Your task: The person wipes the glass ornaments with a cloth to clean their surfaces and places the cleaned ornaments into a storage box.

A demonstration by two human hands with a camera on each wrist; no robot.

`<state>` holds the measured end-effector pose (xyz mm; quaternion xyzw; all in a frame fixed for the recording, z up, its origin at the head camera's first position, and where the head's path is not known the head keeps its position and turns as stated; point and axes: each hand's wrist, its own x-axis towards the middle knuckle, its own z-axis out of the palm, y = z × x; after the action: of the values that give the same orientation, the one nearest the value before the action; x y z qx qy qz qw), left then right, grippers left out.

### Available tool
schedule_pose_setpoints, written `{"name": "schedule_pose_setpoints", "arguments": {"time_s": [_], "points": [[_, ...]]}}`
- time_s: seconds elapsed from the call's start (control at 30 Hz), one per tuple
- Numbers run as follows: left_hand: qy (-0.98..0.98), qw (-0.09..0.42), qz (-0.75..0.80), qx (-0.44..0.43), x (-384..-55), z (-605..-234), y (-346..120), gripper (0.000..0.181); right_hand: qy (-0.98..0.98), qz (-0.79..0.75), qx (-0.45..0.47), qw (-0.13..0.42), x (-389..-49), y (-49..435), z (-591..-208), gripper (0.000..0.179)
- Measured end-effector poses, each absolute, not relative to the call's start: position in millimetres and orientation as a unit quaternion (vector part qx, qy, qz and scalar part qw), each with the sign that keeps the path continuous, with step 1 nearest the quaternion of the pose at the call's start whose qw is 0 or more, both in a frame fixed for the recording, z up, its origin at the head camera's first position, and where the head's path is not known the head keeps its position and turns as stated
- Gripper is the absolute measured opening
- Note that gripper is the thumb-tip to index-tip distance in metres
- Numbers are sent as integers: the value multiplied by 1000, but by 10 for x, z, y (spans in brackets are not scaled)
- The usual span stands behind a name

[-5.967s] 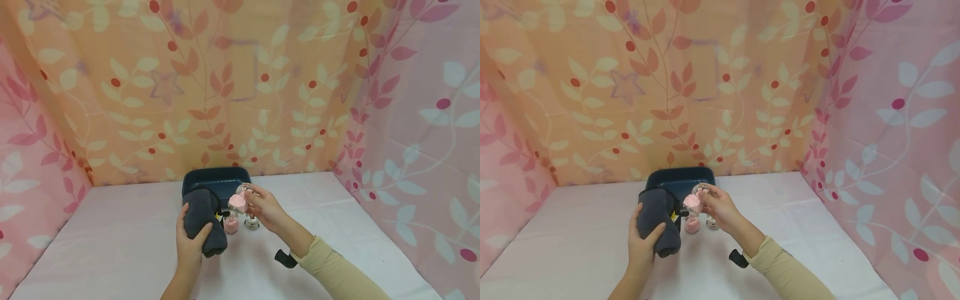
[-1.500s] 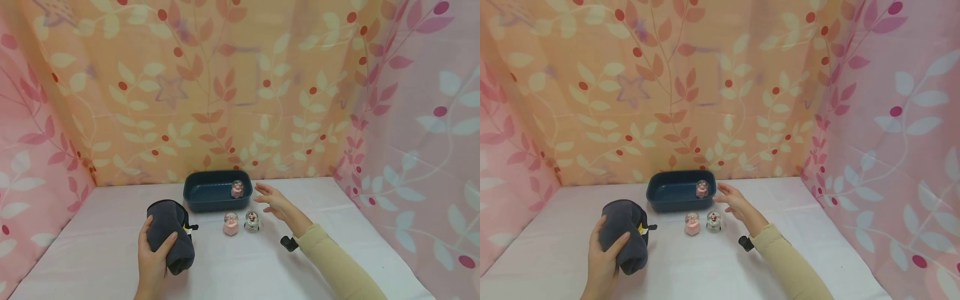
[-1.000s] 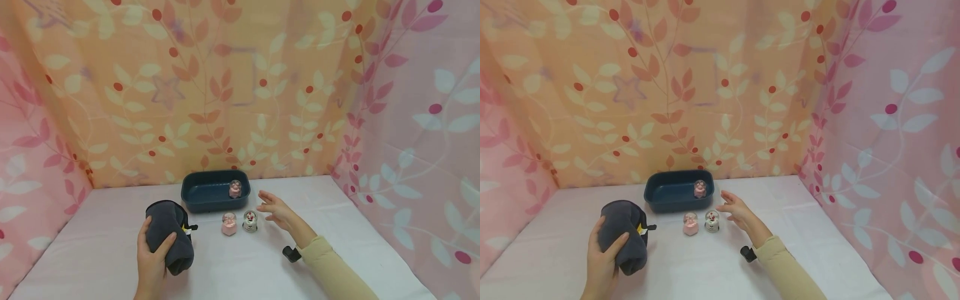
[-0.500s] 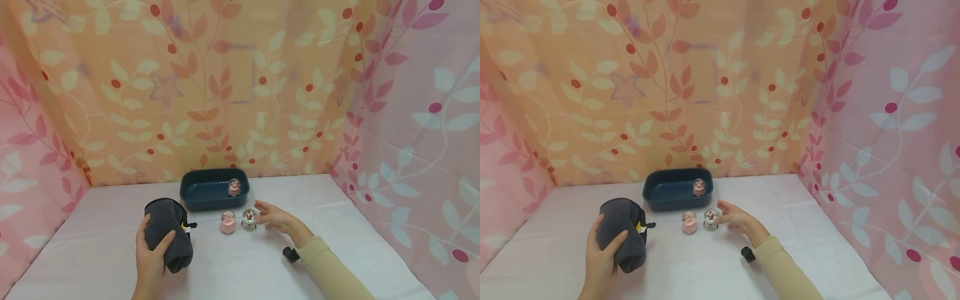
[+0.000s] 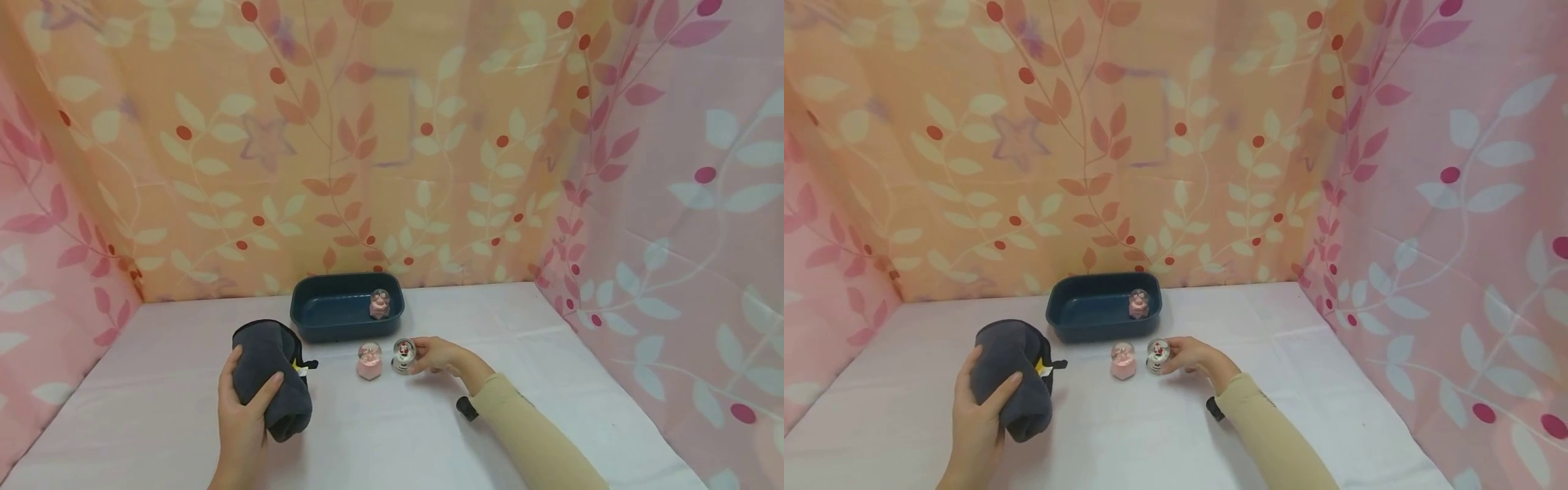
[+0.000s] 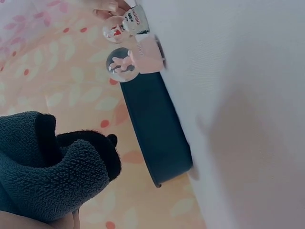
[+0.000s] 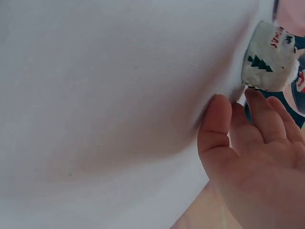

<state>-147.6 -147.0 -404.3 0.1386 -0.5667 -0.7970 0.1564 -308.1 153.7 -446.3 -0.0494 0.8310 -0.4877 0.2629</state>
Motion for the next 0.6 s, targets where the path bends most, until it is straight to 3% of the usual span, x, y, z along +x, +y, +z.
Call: {"name": "schedule_pose_setpoints", "arguments": {"time_s": [0.33,0.6], "points": [[-560,162,-803,121,-1501,-4037,-1433,83,849,-473,-44,231,-3063,1518,-4529,60],[-548,173,-811,108,-1510,-4038,-1373,80,864,-472,-60,164,-3039,1437,-4589,47]]}}
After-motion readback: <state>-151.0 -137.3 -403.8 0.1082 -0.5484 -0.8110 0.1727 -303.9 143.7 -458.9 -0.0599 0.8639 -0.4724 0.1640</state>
